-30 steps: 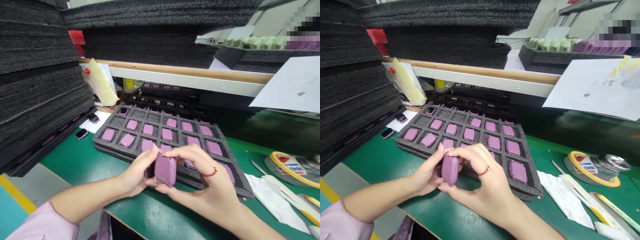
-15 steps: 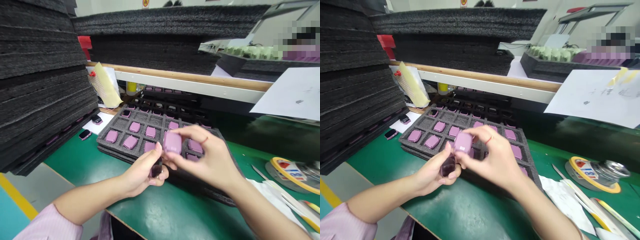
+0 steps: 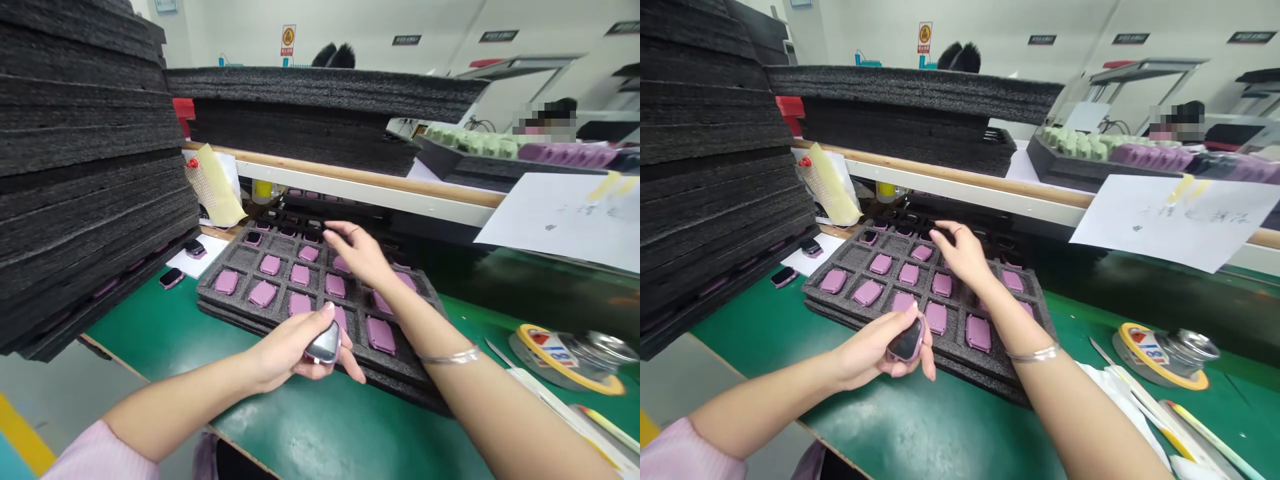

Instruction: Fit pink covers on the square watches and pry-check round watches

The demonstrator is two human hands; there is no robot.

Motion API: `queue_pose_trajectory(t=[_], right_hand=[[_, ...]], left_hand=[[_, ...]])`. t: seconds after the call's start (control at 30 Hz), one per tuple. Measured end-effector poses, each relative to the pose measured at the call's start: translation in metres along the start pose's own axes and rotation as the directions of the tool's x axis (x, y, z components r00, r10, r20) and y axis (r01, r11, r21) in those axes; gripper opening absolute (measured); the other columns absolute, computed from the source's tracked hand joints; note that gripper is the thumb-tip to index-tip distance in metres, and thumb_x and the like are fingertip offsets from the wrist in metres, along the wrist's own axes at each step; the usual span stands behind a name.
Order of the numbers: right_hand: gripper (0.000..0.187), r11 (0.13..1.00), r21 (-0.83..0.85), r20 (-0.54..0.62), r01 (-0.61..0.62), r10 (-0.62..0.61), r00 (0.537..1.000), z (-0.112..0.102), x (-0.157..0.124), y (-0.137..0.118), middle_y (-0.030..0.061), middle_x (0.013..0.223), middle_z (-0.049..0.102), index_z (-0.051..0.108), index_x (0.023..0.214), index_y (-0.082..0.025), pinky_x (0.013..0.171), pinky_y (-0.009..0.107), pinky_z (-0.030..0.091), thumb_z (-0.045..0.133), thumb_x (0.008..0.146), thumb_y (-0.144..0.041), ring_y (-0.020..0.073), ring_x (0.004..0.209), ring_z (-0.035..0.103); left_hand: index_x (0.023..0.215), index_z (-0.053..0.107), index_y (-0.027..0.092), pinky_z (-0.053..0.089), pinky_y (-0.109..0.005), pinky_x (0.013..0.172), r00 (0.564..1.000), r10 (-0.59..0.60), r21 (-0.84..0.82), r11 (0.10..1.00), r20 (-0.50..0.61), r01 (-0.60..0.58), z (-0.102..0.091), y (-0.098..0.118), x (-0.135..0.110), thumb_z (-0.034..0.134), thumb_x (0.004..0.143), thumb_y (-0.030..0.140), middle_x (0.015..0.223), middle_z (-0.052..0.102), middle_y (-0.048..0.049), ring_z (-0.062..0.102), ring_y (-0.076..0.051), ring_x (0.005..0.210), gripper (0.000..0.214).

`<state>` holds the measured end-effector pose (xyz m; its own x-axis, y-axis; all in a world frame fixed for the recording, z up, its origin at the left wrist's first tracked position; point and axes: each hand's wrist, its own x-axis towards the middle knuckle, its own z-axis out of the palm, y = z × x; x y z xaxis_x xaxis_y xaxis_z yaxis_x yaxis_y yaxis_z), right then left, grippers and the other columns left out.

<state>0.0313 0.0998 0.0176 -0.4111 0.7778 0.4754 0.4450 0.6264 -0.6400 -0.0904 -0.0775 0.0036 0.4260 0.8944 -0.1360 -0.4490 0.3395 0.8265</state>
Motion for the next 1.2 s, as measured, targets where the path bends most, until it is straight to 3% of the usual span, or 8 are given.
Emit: queue_pose_trajectory(t=[0.13,0.2,0.33,0.67,0.77,0.97,1.1,1.2], right_hand=[[0.03,0.99,0.142,-0.021,0.024,-0.022,1.0,-0.031,-0.033,-0.041,0.0088,0.109,0.075,0.067,0.107,-0.021,0.093,0.04,0.057,0.051,0.1,-0.045,0.0225,0.102,0.072],[0.025,0.959,0.246,0.089,0.142,-0.168,0.982,-0.041,-0.061,-0.059,0.007,0.103,0.075,0.066,0.096,-0.022,0.092,0.039,0.058,0.064,0.093,-0.047,0.0232,0.101,0.072],[0.055,0.928,0.18,0.273,0.328,-0.367,0.889,-0.044,-0.108,-0.068,0.0103,0.131,0.064,0.057,0.113,-0.026,0.1,0.042,0.056,0.089,0.07,-0.039,0.0277,0.123,0.063],[0.01,0.86,0.07,0.036,0.505,-0.508,0.86,-0.042,-0.12,-0.065,0.0099,0.115,0.073,0.066,0.09,-0.024,0.083,0.039,0.062,0.073,0.087,-0.018,0.0251,0.099,0.073],[0.013,0.897,0.111,-0.131,0.429,-0.415,0.901,-0.044,-0.119,-0.066,0.0043,0.094,0.076,0.069,0.085,-0.026,0.078,0.039,0.062,0.073,0.086,-0.014,0.0226,0.086,0.074],[0.009,0.852,0.511,-0.378,0.109,0.11,0.919,-0.052,-0.119,-0.063,0.0002,0.088,0.075,0.069,0.082,-0.028,0.06,0.034,0.063,0.073,0.089,-0.023,0.0161,0.059,0.071],[0.023,0.852,0.513,-0.383,0.104,0.119,0.916,-0.055,-0.119,-0.064,0.0011,0.107,0.076,0.067,0.104,-0.03,0.096,0.042,0.062,0.077,0.085,-0.021,0.0227,0.101,0.074],[0.017,0.915,0.371,-0.388,0.16,-0.004,0.922,-0.057,-0.119,-0.063,0.0012,0.099,0.077,0.069,0.097,-0.029,0.089,0.043,0.065,0.072,0.087,-0.016,0.023,0.093,0.076]], left_hand=[[0.088,0.069,0.01,0.016,-0.021,0.044,0.993,0.034,0.047,0.998,-0.111,-0.028,0.006,0.002,-0.003,0.063,0.08,0.072,0.071,0.068,-0.0067,0.036,-0.005,0.045,0.063],[0.094,0.071,0.009,0.019,-0.022,0.046,0.994,0.036,-0.013,0.999,-0.101,-0.038,0.006,0.0,-0.002,0.058,0.082,0.074,0.075,0.069,-0.0089,0.039,-0.006,0.048,0.067],[0.093,0.071,0.01,0.023,-0.022,0.046,0.997,0.051,-0.116,0.992,-0.052,-0.056,0.003,-0.004,0.0,0.065,0.081,0.068,0.075,0.069,-0.0086,0.041,-0.006,0.048,0.059],[0.088,0.065,0.014,0.021,-0.015,0.042,1.0,-0.016,-0.288,0.958,-0.005,0.014,0.005,-0.005,0.002,0.076,0.078,0.06,0.073,0.056,0.0005,0.041,-0.003,0.051,0.049],[0.088,0.067,0.013,0.021,-0.015,0.041,0.999,-0.035,-0.3,0.953,0.0,0.033,0.004,-0.004,0.003,0.076,0.077,0.061,0.071,0.058,-0.0005,0.04,-0.003,0.048,0.05],[0.096,0.074,0.01,0.023,-0.015,0.041,0.999,-0.051,-0.306,0.951,0.013,0.052,0.003,-0.002,0.004,0.074,0.078,0.063,0.078,0.069,-0.0079,0.042,-0.002,0.045,0.055],[0.095,0.075,0.011,0.023,-0.015,0.041,0.999,-0.035,-0.315,0.948,0.026,0.042,0.003,-0.002,0.003,0.075,0.081,0.057,0.077,0.07,-0.0082,0.043,-0.002,0.045,0.048],[0.094,0.076,0.011,0.023,-0.016,0.042,0.999,-0.034,-0.32,0.946,0.034,0.043,0.004,-0.002,0.004,0.077,0.078,0.056,0.077,0.07,-0.0078,0.043,-0.002,0.045,0.048]])
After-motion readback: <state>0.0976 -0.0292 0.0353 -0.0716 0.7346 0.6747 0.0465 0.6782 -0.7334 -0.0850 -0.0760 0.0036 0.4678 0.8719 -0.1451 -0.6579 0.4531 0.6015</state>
